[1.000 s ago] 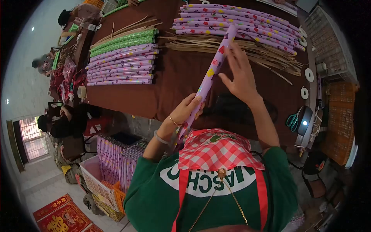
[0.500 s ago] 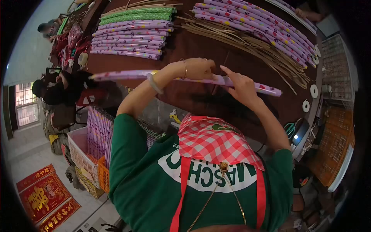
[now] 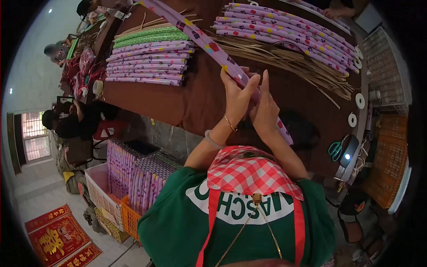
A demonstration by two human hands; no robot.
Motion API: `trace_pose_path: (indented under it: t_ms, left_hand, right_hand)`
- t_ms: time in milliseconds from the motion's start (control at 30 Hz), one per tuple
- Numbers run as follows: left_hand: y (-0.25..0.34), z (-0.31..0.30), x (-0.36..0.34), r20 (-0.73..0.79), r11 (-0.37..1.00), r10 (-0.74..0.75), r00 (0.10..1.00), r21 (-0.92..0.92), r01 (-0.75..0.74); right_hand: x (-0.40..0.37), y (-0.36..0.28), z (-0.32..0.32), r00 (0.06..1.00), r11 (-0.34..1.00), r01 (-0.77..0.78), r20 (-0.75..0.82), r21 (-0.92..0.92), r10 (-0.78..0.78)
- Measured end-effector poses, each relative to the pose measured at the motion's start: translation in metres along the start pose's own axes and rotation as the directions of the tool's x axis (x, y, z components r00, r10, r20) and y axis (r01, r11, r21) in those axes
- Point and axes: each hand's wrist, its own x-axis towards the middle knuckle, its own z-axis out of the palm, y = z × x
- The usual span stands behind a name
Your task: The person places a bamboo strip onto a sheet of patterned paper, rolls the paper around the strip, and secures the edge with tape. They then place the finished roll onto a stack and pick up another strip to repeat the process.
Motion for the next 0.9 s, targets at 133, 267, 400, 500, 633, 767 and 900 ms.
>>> trace_pose_path:
  t_ms: [133, 267, 400, 500, 633, 767, 900]
  left_hand:
    - [0.0, -0.003, -0.001, 0.073, 0.998, -0.051, 0.996, 0.05, 0.047]
    - [-0.002, -0.015, -0.002, 0.276, 1.0, 0.018, 0.961, 0.004, -0.02]
    - [0.006, -0.033, 0.003, 0.529, 1.0, -0.004, 0.849, -0.006, 0.008]
    - [0.019, -0.038, 0.002, 0.578, 0.97, -0.099, 0.81, -0.126, 0.208]
    - [0.008, -0.031, 0.0, 0.505, 0.989, -0.027, 0.863, -0.113, 0.097]
    - [0.004, -0.013, 0.0, 0.115, 0.991, -0.039, 0.993, -0.12, 0.053]
    - [-0.008, -0.02, 0.0, 0.13, 0.982, 0.014, 0.991, -0.189, 0.011]
  right_hand:
    - [-0.002, -0.004, -0.001, 0.997, 0.998, 0.065, -0.046, 0.025, -0.064]
    - [-0.009, -0.004, -0.004, 1.0, 0.994, -0.006, -0.016, 0.111, 0.007]
    - [-0.016, -0.003, 0.0, 1.0, 0.985, -0.002, -0.022, 0.174, 0.006]
    - [-0.015, -0.003, -0.001, 0.997, 0.987, -0.078, 0.0, 0.141, 0.079]
    - [-0.015, -0.003, -0.001, 0.999, 0.997, -0.018, -0.027, 0.08, 0.02]
    - [-0.019, -0.003, 0.003, 1.0, 1.0, -0.008, -0.002, 0.028, 0.008]
    - [-0.024, -0.002, 0.003, 1.0, 0.994, -0.007, 0.005, 0.111, 0.007]
